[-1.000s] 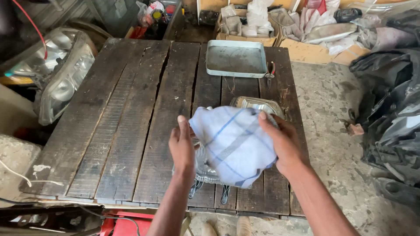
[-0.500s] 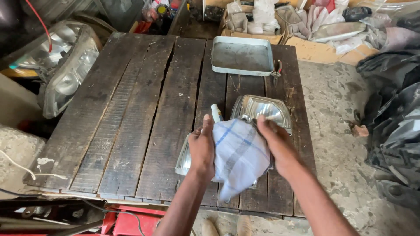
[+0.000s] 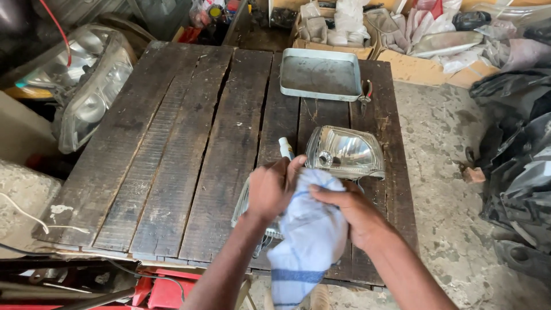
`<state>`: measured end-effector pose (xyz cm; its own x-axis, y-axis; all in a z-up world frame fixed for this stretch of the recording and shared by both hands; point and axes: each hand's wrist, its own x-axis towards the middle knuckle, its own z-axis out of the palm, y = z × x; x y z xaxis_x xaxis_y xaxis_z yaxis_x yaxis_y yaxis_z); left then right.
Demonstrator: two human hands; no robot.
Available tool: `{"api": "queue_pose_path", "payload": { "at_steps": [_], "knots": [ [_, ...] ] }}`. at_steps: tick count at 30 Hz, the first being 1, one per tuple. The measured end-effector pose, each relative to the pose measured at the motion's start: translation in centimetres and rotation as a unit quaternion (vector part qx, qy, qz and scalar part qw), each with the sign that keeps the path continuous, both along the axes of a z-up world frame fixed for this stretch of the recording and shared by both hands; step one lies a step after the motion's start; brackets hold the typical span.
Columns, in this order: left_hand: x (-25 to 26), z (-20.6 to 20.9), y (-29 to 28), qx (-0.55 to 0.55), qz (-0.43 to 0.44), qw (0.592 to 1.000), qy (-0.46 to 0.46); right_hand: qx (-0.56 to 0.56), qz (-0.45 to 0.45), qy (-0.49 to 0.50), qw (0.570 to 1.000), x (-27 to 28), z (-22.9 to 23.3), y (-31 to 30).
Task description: Cleaning and polishing automotive headlight assemblies using a cloth and cleaning solution on a wooden workbench.
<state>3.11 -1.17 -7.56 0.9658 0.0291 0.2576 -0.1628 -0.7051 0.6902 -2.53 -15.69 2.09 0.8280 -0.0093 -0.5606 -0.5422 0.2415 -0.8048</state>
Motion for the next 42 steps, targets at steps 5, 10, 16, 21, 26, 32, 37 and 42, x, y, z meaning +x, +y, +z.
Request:
{"api": "queue_pose_path", "payload": {
  "at_steps": [5,10,16,21,26,32,37,42],
  "knots": [
    [-1.5,4.0,3.2,-0.241,0.138,0.949,0.151,-0.146,-0.135,-0.033,0.98,1.9,1.9,-1.7],
    [-4.8,9.6,0.4,-0.498,0.254,0.803,0.204,-0.223,-0.21,-0.112,0.945,2.6,2.1,-0.2],
    [-3.1,8.2,-3.0,-0.625,0.126,0.711,0.297,-0.008,-0.211,-0.063,0.975,1.5,-1.4,2.4],
    [-2.7,6.2,-3.1,-0.623,0.181,0.709,0.275,0.061,-0.162,-0.079,0.982,1.5,-4.5,0.5],
    [-2.4,6.3,-2.4,-0.562,0.148,0.751,0.315,0.118,-0.066,-0.08,0.988,1.8,-2.8,0.7],
    [0.6,-0.5,2.8,-0.331,0.103,0.911,0.222,0.024,-0.079,-0.082,0.993,2.1,-2.9,1.1],
    [0.0,-10.7,9.7,-0.262,0.244,0.907,0.219,-0.237,-0.001,-0.164,0.958,3.1,-6.6,1.0],
    [-1.6,-14.2,10.3,-0.419,0.28,0.788,0.353,-0.556,0.24,-0.426,0.672,0.4,-9.1,4.5]
  ]
}}
